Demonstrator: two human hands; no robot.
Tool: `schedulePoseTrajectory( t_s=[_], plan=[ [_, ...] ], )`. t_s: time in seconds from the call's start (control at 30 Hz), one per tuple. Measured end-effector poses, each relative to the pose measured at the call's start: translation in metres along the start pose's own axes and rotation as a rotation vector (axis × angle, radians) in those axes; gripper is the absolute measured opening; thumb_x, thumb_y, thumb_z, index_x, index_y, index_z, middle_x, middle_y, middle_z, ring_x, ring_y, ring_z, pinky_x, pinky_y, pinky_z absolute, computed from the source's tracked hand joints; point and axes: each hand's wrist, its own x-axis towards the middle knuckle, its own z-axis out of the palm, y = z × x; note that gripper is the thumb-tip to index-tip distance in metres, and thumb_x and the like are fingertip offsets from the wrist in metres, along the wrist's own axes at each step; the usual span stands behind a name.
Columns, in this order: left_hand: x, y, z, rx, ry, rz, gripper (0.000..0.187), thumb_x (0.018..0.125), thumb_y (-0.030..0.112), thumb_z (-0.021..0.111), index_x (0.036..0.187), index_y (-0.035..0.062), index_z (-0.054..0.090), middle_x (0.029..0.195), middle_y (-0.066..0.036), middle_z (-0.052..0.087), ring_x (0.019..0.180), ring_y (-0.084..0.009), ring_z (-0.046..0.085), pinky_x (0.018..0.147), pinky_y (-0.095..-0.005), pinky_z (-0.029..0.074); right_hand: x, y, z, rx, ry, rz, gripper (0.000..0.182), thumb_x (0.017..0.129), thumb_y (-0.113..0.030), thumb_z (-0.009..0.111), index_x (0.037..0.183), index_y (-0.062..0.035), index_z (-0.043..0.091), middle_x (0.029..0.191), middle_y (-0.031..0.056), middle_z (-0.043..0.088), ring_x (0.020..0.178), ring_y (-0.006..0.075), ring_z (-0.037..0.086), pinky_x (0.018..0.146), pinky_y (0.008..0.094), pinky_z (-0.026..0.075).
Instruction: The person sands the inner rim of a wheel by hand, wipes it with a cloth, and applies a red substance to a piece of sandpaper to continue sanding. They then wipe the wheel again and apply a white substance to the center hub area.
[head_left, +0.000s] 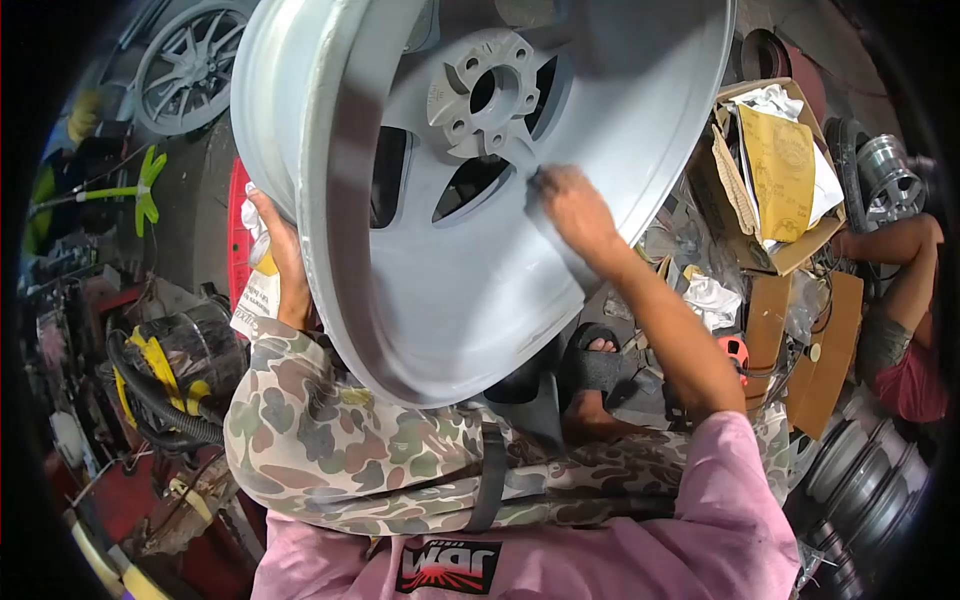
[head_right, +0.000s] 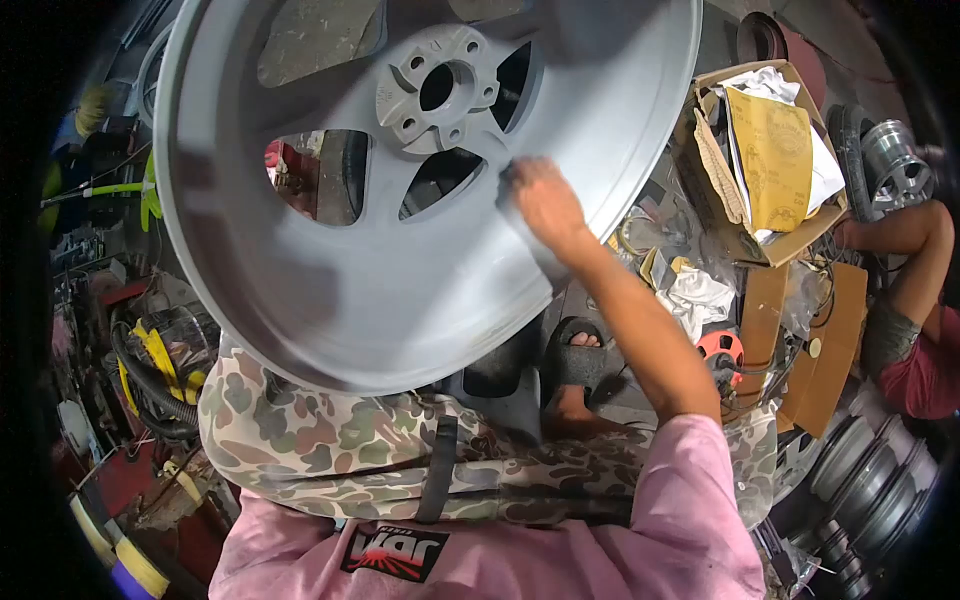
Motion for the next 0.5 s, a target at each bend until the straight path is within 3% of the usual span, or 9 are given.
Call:
schedulePoseTrajectory(
  t_s=[0.03, 0.13, 0.17, 0.23, 0.27, 0.33, 0.37, 0.43, 0.5],
  plan=[
    [0.000, -0.001, -0.002, -0.065, -0.068, 0.015, 0.082, 0.106, 0.066, 0.027, 0.159, 0.0033, 0.028, 0.160, -0.016, 0.038, 0.144, -0.0282, 0.041, 0.120, -0.0390, 0.033, 0.000, 0.006, 0.001, -0.058, -0.065, 0.132, 0.025, 0.090, -0.013, 0.062, 0.111, -0.0043, 0.073, 0.124, 0.0133, 0.069, 0.119, 0.0293, 0.061, 0.105, 0.0388, 0.048],
    [0.001, -0.006, -0.009, -0.150, -0.136, 0.025, 0.082, 0.106, 0.066, 0.027, 0.159, 0.0034, 0.028, 0.160, -0.016, 0.038, 0.144, -0.0283, 0.041, 0.120, -0.0389, 0.033, 0.002, -0.032, 0.021, 0.192, -0.037, -0.159, 0.027, 0.095, -0.016, 0.060, 0.115, -0.0017, 0.071, 0.123, 0.0153, 0.069, 0.122, 0.0312, 0.060, 0.107, 0.0394, 0.048],
    [0.003, -0.011, -0.015, -0.157, -0.147, 0.019, 0.082, 0.106, 0.066, 0.027, 0.159, 0.0034, 0.028, 0.160, -0.016, 0.038, 0.144, -0.0283, 0.041, 0.120, -0.0389, 0.033, 0.001, -0.065, 0.021, 0.491, -0.052, 0.082, 0.028, 0.099, -0.021, 0.059, 0.114, -0.0006, 0.071, 0.123, 0.0155, 0.069, 0.121, 0.0322, 0.060, 0.106, 0.0407, 0.049],
    [0.008, -0.019, -0.023, -0.199, -0.184, 0.013, 0.082, 0.106, 0.066, 0.027, 0.159, 0.0034, 0.028, 0.160, -0.016, 0.038, 0.144, -0.0283, 0.040, 0.121, -0.0389, 0.032, 0.019, -0.102, -0.003, 0.887, -0.057, 0.098, 0.031, 0.102, -0.025, 0.057, 0.116, -0.0014, 0.070, 0.123, 0.0146, 0.070, 0.124, 0.0310, 0.059, 0.106, 0.0411, 0.048],
    [0.008, -0.022, -0.025, -0.210, -0.197, 0.006, 0.082, 0.106, 0.066, 0.028, 0.159, 0.0034, 0.028, 0.160, -0.016, 0.038, 0.144, -0.0284, 0.040, 0.121, -0.0389, 0.032, 0.019, -0.094, 0.005, 0.899, -0.055, 0.106, 0.031, 0.102, -0.025, 0.057, 0.116, -0.0014, 0.070, 0.123, 0.0146, 0.070, 0.124, 0.0310, 0.059, 0.106, 0.0411, 0.048],
    [0.007, -0.026, -0.024, -0.229, -0.200, -0.005, 0.082, 0.106, 0.066, 0.028, 0.159, 0.0034, 0.028, 0.160, -0.016, 0.037, 0.144, -0.0284, 0.040, 0.121, -0.0389, 0.032, 0.017, -0.052, 0.027, 0.531, -0.252, 0.018, 0.031, 0.102, -0.024, 0.054, 0.119, -0.0033, 0.070, 0.122, 0.0139, 0.071, 0.122, 0.0320, 0.061, 0.106, 0.0422, 0.048],
    [0.008, -0.028, -0.027, -0.246, -0.203, -0.004, 0.082, 0.106, 0.066, 0.028, 0.159, 0.0034, 0.028, 0.160, -0.016, 0.037, 0.144, -0.0284, 0.040, 0.121, -0.0389, 0.032, 0.016, -0.036, 0.033, 0.282, -0.077, -0.022, 0.029, 0.103, -0.023, 0.053, 0.115, -0.0045, 0.072, 0.119, 0.0137, 0.071, 0.116, 0.0342, 0.064, 0.105, 0.0436, 0.047],
    [0.015, -0.035, -0.037, -0.301, -0.218, -0.016, 0.082, 0.106, 0.066, 0.028, 0.159, 0.0034, 0.028, 0.161, -0.016, 0.037, 0.144, -0.0285, 0.040, 0.121, -0.0389, 0.032, 0.015, -0.050, 0.031, 0.057, 0.017, 0.038, 0.027, 0.101, -0.020, 0.055, 0.114, -0.0054, 0.072, 0.119, 0.0134, 0.071, 0.115, 0.0356, 0.064, 0.103, 0.0449, 0.048],
    [0.027, -0.046, -0.049, -0.365, -0.231, -0.026, 0.082, 0.106, 0.066, 0.028, 0.160, 0.0035, 0.028, 0.161, -0.016, 0.037, 0.144, -0.0285, 0.040, 0.121, -0.0389, 0.031, 0.014, -0.100, 0.014, 0.587, -0.209, 0.243, 0.028, 0.099, -0.018, 0.057, 0.120, -0.0031, 0.069, 0.121, 0.0152, 0.070, 0.118, 0.0353, 0.062, 0.103, 0.0444, 0.049]
  ],
)
